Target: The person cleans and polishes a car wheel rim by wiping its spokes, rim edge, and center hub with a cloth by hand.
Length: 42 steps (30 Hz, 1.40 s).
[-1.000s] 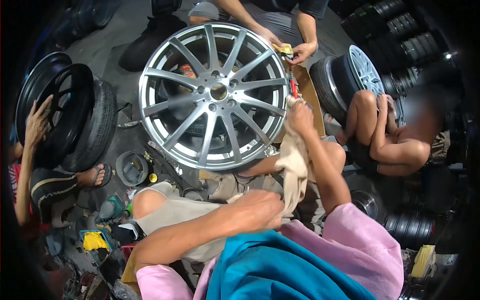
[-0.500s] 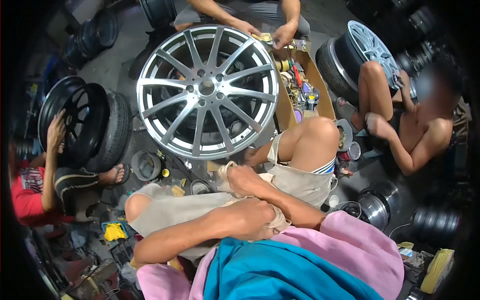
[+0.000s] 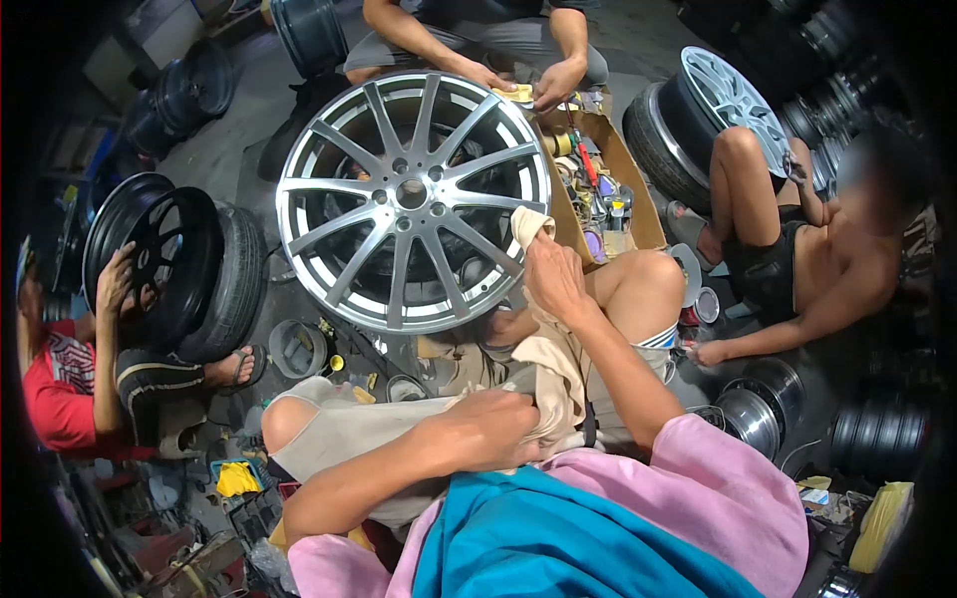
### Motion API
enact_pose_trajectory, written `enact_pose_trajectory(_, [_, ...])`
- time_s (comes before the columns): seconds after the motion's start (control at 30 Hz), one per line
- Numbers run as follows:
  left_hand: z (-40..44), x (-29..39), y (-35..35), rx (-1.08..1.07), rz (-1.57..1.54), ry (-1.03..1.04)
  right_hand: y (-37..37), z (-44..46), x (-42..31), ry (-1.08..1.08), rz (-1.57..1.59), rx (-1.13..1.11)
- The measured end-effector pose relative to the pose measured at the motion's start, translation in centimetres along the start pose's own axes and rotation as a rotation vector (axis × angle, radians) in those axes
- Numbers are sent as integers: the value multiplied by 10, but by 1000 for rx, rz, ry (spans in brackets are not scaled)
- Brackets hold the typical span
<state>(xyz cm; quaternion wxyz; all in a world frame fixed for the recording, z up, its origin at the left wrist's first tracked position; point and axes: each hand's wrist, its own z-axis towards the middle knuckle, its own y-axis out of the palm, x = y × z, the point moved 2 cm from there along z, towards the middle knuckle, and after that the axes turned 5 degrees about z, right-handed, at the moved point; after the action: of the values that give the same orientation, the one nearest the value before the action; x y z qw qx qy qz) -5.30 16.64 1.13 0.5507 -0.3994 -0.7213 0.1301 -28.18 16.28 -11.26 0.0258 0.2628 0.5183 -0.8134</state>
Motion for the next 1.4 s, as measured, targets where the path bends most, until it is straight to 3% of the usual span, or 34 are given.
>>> enact_pose_trajectory(0.27, [2, -8, -1, 52, 12, -13, 38, 17, 10, 87, -88, -90])
enact_pose_trajectory(0.37, [3, -7, -3, 31, -7, -21, 41, 13, 7, 92, -63, -25])
enact_pose_trajectory(0.67, [9, -5, -1, 15, -8, -12, 27, -3, -2, 115, -51, -90])
enact_pose_trajectory(0.73, [10, -6, -2, 10, -11, -14, 21, -21, -7, 108, 86, -27])
enact_pose_trajectory(1.13, [17, -7, 3, -26, -30, -16, -5, -40, 22, 308, 24, -152])
enact_pose_trajectory(1.4, [22, -26, 0, 199, 7, -81, -12, -50, 33, 355, 55, -87])
